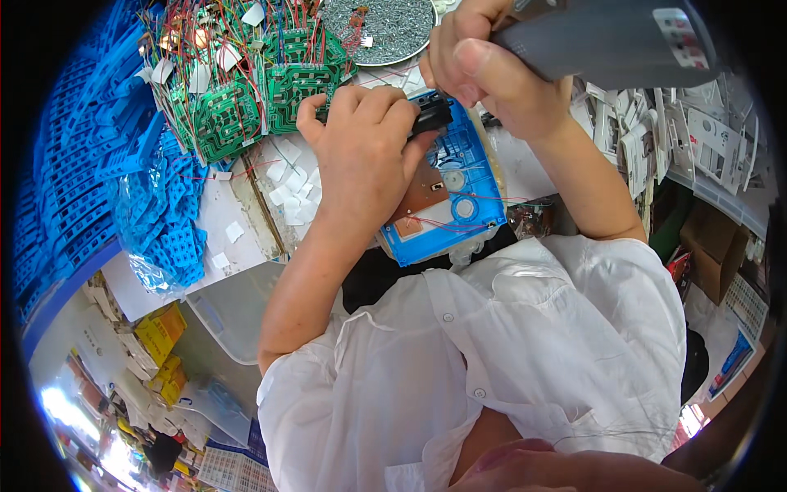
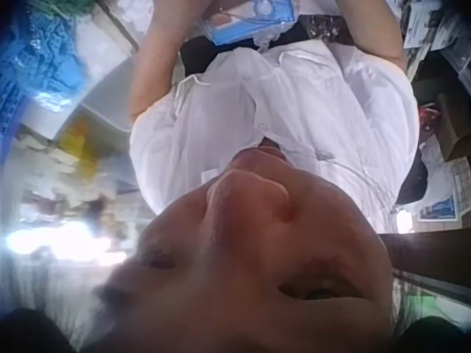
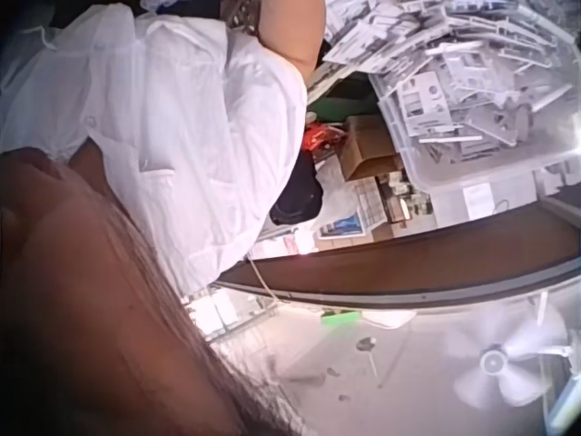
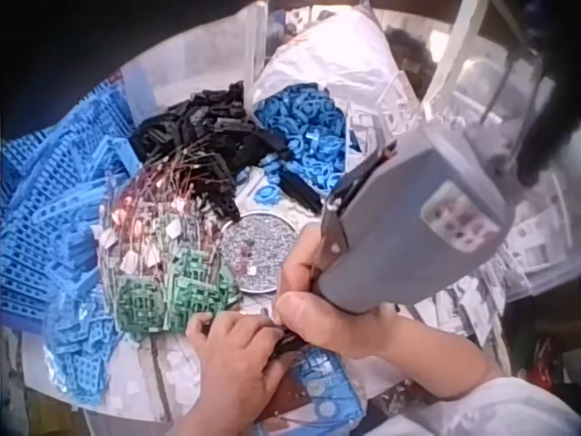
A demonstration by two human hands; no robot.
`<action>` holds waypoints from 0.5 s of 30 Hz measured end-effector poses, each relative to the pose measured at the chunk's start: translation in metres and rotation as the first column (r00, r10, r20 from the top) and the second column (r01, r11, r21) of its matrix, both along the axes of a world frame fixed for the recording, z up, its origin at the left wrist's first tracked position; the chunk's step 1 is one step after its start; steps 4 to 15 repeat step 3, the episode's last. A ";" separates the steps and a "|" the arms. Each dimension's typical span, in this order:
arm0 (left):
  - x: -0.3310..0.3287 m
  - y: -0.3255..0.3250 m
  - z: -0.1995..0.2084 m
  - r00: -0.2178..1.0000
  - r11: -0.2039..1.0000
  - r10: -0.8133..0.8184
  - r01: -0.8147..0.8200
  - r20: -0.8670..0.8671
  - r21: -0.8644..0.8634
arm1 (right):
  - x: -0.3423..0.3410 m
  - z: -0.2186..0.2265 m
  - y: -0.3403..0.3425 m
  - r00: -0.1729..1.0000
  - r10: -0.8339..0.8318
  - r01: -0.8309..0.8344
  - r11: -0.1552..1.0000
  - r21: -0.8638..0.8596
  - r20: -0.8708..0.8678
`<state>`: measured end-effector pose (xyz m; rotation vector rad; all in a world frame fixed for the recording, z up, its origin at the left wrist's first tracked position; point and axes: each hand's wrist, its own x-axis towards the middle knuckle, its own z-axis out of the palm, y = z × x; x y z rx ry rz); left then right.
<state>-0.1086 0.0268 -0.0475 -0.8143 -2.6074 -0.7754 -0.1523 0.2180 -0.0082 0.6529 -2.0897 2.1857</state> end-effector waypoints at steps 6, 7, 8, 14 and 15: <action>0.000 0.000 0.001 1.000 1.000 -0.001 0.000 -0.016 -0.008 | -0.006 -0.002 -0.001 0.999 0.040 -0.038 0.997 0.068 -0.033; 0.000 0.000 0.001 1.000 1.000 -0.001 0.000 -0.016 -0.008 | -0.006 -0.002 -0.001 0.999 0.040 -0.038 0.997 0.068 -0.033; 0.000 0.000 0.001 1.000 1.000 -0.001 0.000 -0.016 -0.008 | -0.006 -0.002 -0.001 0.999 0.040 -0.038 0.997 0.068 -0.033; 0.000 0.000 0.001 1.000 1.000 -0.001 0.000 -0.016 -0.008 | -0.006 -0.002 -0.001 0.999 0.040 -0.038 0.997 0.068 -0.033; 0.000 0.000 0.001 1.000 1.000 -0.001 0.000 -0.016 -0.008 | -0.006 -0.002 -0.001 0.999 0.040 -0.038 0.997 0.068 -0.033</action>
